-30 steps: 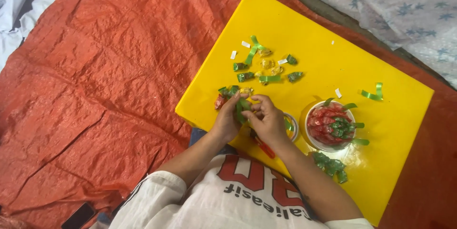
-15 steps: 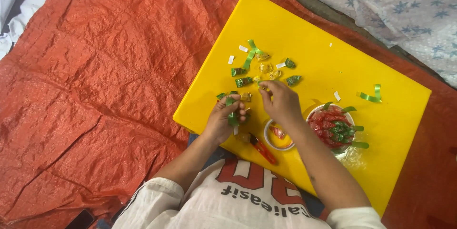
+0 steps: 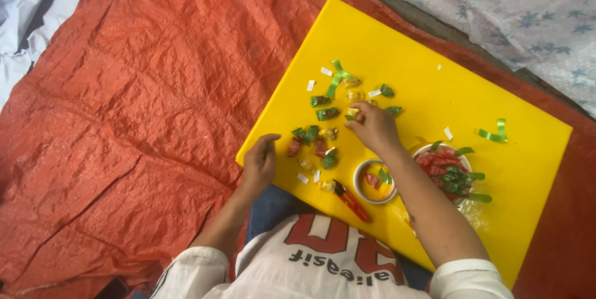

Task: Cutting small green ribbons and attaching them to wrapped candies on a yellow table.

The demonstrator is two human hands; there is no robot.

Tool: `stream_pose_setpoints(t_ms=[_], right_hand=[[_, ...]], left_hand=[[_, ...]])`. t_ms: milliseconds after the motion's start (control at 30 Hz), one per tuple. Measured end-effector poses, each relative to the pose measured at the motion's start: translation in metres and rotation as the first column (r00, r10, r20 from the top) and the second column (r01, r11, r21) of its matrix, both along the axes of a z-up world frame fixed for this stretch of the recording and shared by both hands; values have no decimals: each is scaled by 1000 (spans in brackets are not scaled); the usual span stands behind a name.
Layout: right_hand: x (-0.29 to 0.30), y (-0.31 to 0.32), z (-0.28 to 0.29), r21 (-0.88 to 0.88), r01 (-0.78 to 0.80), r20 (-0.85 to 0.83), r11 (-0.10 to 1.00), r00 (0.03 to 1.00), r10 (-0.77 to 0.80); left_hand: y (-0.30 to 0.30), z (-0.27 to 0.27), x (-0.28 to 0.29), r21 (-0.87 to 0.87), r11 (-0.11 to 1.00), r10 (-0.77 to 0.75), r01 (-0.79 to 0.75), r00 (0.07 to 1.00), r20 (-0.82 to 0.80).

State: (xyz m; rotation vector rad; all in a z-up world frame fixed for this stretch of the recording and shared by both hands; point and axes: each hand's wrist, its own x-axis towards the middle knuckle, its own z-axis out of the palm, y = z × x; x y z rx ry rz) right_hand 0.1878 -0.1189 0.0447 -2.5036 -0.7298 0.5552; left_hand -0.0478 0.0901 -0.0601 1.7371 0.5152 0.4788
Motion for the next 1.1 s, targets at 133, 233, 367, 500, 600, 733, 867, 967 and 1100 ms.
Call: stream_pose_setpoints(t_ms=[133,233,367,500,600,733,867,967,1100], right_hand=[[-23,-2,14,37,59,19,998,998,-60],[-35,-4,13,129,129,-17,983,992,-128],[-68,3,10,411,207,-267,888,959,-100],[-91,-1,3,543,338,-512,769,859,-15],[-97,-11,-13,527,519,-681,673,732,-31],[-97,-30,-13,481,727,-825,490,565,-28],[-104,-48,-3,435,812,-886,388,462,25],[-114,-65,-2,459,782,-865,422,501,12],[-119,-86,-23,507,698,-780,506,621,-77]], left_hand=[[-20,33,11,35,999,-30,31,999,-36],[-29,41,20,-86,996,-7,8,1000,8],[-48,87,25,-385,907,-124,168,983,136],[-59,100,34,-542,793,-188,278,958,217],[-62,109,40,-575,768,-209,282,959,190],[-84,106,54,-608,711,-244,353,935,257],[-107,84,59,-536,743,-306,402,915,262],[-111,72,55,-556,727,-320,404,915,246],[-109,71,58,-527,758,-327,385,923,203]])
